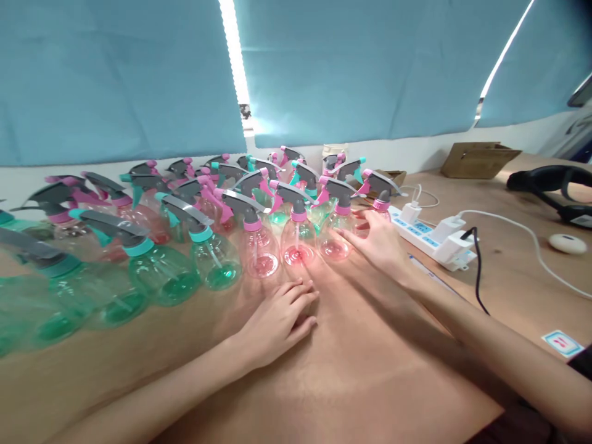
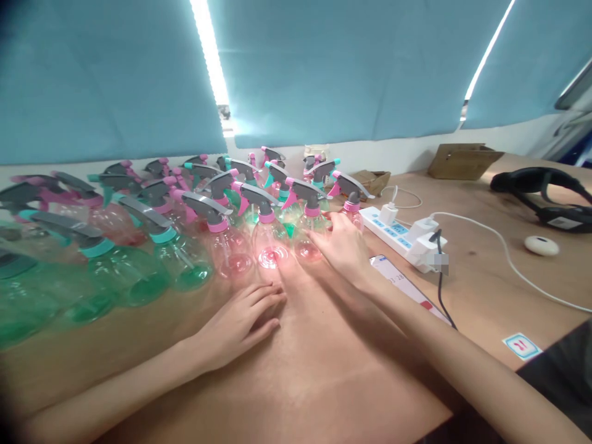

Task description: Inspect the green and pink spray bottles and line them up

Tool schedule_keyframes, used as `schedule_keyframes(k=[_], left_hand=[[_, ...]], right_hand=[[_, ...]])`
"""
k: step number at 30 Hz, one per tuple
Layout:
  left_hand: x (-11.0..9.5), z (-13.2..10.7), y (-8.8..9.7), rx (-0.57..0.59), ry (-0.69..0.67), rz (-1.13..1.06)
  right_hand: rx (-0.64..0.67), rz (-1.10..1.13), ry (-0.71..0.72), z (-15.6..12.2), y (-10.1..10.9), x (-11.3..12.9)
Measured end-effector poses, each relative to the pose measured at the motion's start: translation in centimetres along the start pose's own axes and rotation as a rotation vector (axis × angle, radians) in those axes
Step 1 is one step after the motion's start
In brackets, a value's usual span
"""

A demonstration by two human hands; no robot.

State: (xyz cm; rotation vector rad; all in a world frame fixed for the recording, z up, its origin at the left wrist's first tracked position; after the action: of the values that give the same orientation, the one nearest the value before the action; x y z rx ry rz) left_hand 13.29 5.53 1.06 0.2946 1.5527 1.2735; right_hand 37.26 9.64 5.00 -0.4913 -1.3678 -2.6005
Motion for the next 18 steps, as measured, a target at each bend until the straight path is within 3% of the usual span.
schedule_keyframes(k=[9,18], left_hand=[[-0.1,0.5,0.5,-0.036,-0.02,-0.041],[-0.3,1.2,0.6,-0.06,-0.042,-0.072]], right_hand=[[0.039,-0.159,-0.047,0.9,-0.3,2.0],[0.117,-0.131,-0.059,1.4,-1.2,2.6]])
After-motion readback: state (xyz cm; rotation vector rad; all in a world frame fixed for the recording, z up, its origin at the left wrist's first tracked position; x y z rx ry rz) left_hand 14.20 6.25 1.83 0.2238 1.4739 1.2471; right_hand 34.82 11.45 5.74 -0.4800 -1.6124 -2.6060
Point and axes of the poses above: each hand's wrist, its own z-axis towards the middle knuckle, its own y-axis out of the back of the hand, x = y × z, the point moved 3 cm from there along z, towards the middle knuckle, and after that the axes turned 15 degrees about -z, right-handed, at the moved point
